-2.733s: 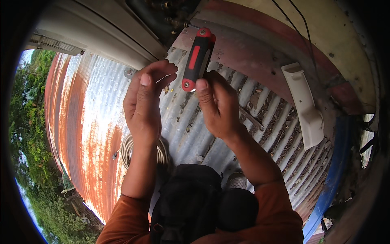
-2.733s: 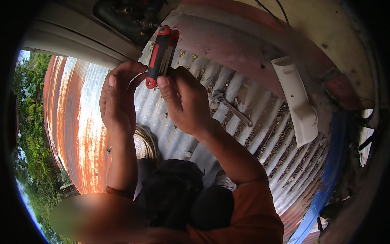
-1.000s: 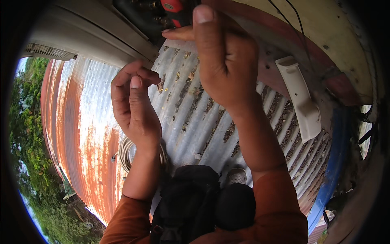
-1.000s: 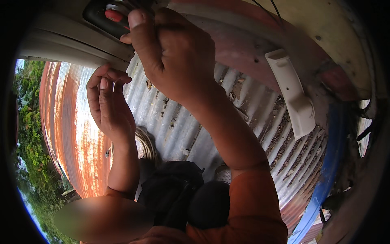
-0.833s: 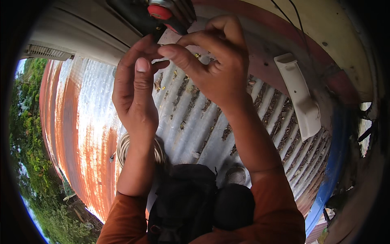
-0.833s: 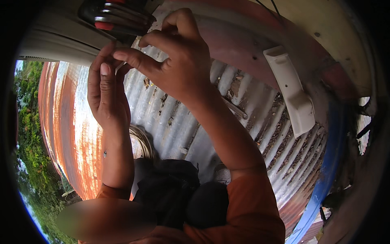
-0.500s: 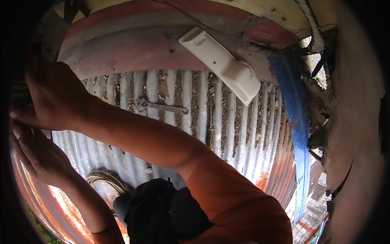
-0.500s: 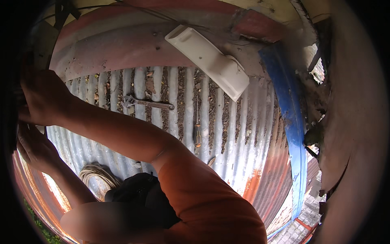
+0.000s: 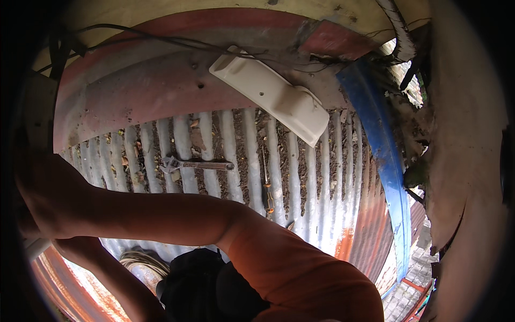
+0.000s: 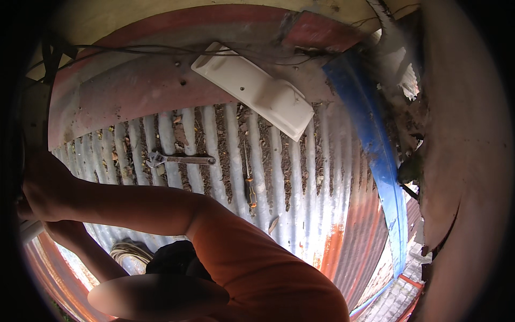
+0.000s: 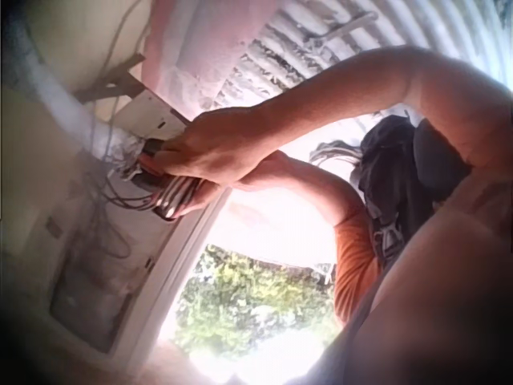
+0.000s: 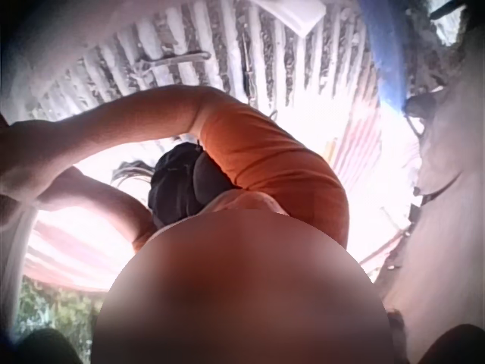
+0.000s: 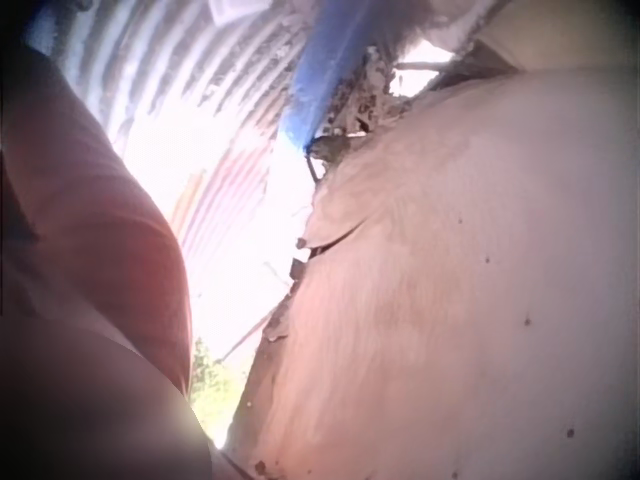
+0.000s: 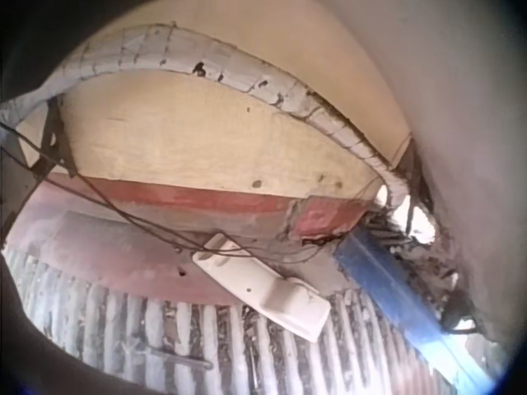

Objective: The person removes the front cover of an outdoor air conditioner unit, then uses a wrench and a screwdriver to adjust fittings on the refrigerant lines. After finishing the adjustments, the person picks up a coiled hose and walks across the corrugated metal roof.

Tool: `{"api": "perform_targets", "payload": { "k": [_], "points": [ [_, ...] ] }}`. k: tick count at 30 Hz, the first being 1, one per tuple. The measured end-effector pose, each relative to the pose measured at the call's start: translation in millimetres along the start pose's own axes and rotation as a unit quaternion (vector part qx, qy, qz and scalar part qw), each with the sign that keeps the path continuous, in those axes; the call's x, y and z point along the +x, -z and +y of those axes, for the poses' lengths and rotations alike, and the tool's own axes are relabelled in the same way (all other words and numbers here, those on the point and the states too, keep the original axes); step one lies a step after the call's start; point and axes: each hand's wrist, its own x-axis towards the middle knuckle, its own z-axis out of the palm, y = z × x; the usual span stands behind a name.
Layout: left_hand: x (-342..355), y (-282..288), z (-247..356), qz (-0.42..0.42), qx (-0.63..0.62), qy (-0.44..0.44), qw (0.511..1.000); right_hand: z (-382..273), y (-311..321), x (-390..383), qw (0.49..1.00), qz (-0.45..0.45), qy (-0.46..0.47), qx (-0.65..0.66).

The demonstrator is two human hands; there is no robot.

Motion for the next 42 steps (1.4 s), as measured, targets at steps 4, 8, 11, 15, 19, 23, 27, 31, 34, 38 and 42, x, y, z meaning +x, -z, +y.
{"api": "perform_targets", "payload": {
  "k": [4,8,11,15,19,23,27,31,34,38,42],
  "points": [
    [2.4,-7.5,17.5,-0.053,-0.637,0.2,0.742,-0.4,6.9,-0.4,0.997,0.021,0.028,0.064],
    [2.3,-19.0,24.7,0.011,-0.736,0.217,0.641,-2.4,11.7,0.3,0.995,-0.062,-0.039,0.065],
    [8.4,-27.6,10.2,-0.007,-0.757,0.255,0.601,-5.0,11.3,0.7,0.994,-0.059,-0.067,0.067],
    [14.9,-40.2,-18.3,-0.288,-0.932,0.198,0.095,-8.9,10.4,1.9,0.997,0.014,-0.03,0.074],
    [16.7,-63.0,-50.1,-0.254,-0.942,0.205,0.082,-9.0,13.7,2.8,0.993,0.003,-0.036,0.109],
    [30.9,-96.1,-89.4,-0.201,-0.962,0.168,0.081,-5.5,17.1,2.2,0.992,-0.001,-0.035,0.119],
    [31.3,-108.9,-108.6,-0.231,-0.959,0.158,0.048,-3.2,18.1,1.8,0.992,-0.002,-0.033,0.126],
    [20.7,-103.1,-92.9,-0.284,-0.944,0.166,0.008,-2.8,19.0,2.5,0.991,-0.003,-0.033,0.127],
    [20.8,-98.5,-75.2,-0.306,-0.938,0.164,-0.009,-2.3,19.6,2.3,0.991,-0.003,-0.03,0.127],
    [23.7,-97.2,-65.5,-0.328,-0.931,0.161,-0.022,-1.0,18.5,0.5,0.992,-0.005,-0.028,0.124],
    [24.2,-98.0,-66.3,-0.349,-0.924,0.152,-0.035,-0.7,15.0,0.3,0.993,-0.01,-0.023,0.118]
  ]
}}
